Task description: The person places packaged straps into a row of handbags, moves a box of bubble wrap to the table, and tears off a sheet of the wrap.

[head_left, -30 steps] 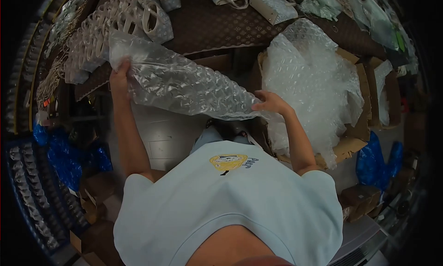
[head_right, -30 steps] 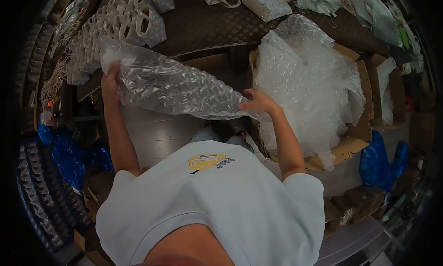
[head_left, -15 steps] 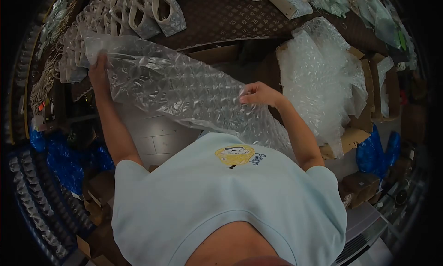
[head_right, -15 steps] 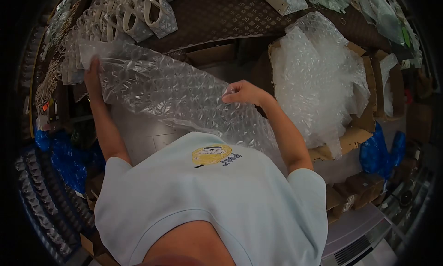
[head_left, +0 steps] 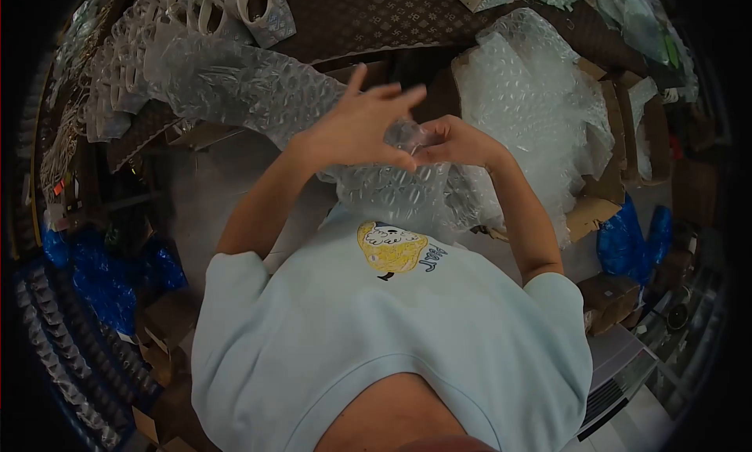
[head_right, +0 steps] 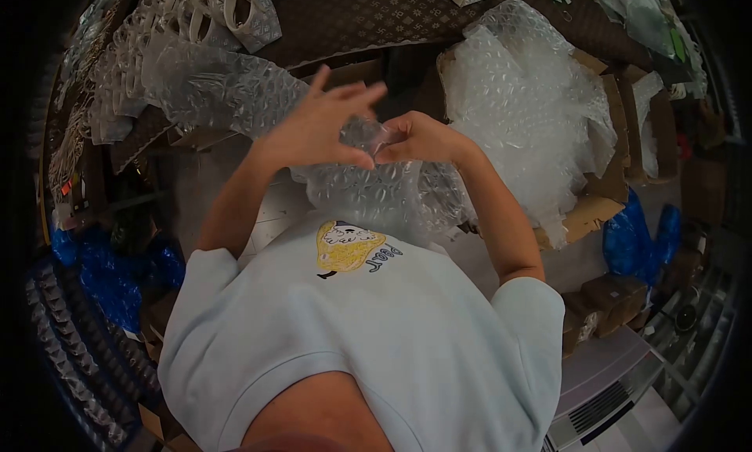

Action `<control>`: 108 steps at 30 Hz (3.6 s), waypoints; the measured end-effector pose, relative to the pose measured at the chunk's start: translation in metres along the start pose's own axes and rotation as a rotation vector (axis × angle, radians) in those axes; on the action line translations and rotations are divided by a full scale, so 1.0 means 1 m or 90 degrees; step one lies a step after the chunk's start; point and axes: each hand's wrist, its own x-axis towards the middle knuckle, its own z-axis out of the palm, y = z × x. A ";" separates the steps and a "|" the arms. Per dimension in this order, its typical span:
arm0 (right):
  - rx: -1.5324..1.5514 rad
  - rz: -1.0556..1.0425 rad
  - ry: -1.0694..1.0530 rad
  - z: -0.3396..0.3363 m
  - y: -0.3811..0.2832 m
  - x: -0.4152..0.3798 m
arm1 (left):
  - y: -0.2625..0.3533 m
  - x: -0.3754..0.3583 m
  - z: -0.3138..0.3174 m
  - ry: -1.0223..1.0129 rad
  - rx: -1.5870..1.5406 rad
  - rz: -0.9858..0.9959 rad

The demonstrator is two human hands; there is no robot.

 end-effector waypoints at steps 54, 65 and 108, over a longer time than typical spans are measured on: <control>-0.209 0.342 0.414 -0.123 0.097 -0.147 | -0.179 -0.151 0.045 -0.247 -0.614 -0.504; -0.170 0.350 0.375 -0.133 0.123 -0.137 | -0.181 -0.151 0.001 -0.207 -0.476 -0.550; -0.023 0.085 0.008 -0.034 0.049 -0.055 | 0.013 -0.002 0.044 -0.038 -0.081 -0.090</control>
